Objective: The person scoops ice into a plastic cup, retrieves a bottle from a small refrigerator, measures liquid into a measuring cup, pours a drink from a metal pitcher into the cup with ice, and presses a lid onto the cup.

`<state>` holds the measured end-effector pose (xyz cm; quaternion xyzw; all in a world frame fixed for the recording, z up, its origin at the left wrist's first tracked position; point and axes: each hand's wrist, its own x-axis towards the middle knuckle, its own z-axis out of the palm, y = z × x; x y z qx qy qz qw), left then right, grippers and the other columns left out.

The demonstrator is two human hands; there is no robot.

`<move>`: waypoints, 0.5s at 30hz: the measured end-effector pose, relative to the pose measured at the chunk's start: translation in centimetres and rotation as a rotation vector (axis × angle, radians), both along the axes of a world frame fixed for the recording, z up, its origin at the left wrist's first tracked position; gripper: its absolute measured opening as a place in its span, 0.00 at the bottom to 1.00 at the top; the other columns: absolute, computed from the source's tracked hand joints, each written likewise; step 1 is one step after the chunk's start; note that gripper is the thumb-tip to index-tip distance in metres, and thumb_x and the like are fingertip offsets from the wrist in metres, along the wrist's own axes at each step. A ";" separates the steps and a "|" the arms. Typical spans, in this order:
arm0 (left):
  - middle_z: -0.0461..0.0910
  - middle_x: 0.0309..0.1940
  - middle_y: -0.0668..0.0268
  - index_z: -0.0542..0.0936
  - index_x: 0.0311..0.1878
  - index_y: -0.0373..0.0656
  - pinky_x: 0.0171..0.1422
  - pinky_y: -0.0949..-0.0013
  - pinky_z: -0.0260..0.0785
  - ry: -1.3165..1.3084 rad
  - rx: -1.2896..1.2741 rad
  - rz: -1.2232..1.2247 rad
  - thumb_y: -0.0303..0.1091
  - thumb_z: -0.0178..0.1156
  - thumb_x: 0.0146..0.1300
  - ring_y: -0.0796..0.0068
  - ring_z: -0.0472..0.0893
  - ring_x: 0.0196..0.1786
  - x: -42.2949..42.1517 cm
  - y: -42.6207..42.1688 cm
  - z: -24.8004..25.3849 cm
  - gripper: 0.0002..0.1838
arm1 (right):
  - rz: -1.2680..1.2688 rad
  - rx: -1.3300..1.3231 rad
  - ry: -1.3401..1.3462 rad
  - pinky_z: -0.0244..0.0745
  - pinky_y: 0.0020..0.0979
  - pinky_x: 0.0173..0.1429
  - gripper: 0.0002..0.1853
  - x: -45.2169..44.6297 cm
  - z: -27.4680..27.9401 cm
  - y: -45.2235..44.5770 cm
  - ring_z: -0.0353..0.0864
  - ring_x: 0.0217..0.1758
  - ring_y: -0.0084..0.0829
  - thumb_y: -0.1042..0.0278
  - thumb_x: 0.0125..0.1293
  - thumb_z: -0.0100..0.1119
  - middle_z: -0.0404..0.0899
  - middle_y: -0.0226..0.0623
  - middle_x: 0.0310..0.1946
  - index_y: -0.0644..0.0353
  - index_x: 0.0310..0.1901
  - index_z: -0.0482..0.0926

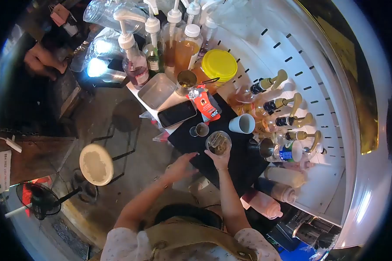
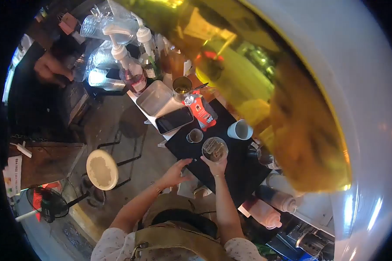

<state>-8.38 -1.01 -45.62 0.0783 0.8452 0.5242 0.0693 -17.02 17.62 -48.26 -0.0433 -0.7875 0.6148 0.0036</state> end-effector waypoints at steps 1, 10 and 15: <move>0.69 0.54 0.56 0.64 0.59 0.40 0.59 0.65 0.62 -0.003 0.103 0.012 0.36 0.62 0.52 0.61 0.70 0.56 -1.5 0.9 1.7 0.31 | 0.012 0.083 0.037 0.65 0.31 0.59 0.48 -0.1 0.0 0.3 0.70 0.54 0.32 0.69 0.29 0.79 0.69 0.39 0.51 0.63 0.56 0.60; 0.71 0.49 0.59 0.65 0.59 0.41 0.56 0.66 0.65 -0.120 0.239 0.113 0.32 0.64 0.50 0.67 0.72 0.51 1.3 0.4 1.0 0.31 | -0.075 0.090 0.078 0.66 0.32 0.57 0.45 1.4 0.8 1.5 0.70 0.53 0.31 0.68 0.31 0.78 0.70 0.40 0.49 0.62 0.55 0.61; 0.72 0.49 0.63 0.65 0.58 0.44 0.54 0.67 0.65 -0.300 0.226 0.182 0.28 0.63 0.51 0.71 0.73 0.50 5.3 -2.2 -1.6 0.30 | -0.121 0.147 0.099 0.67 0.32 0.57 0.46 1.7 -1.0 1.7 0.71 0.52 0.32 0.64 0.31 0.78 0.70 0.40 0.49 0.62 0.55 0.62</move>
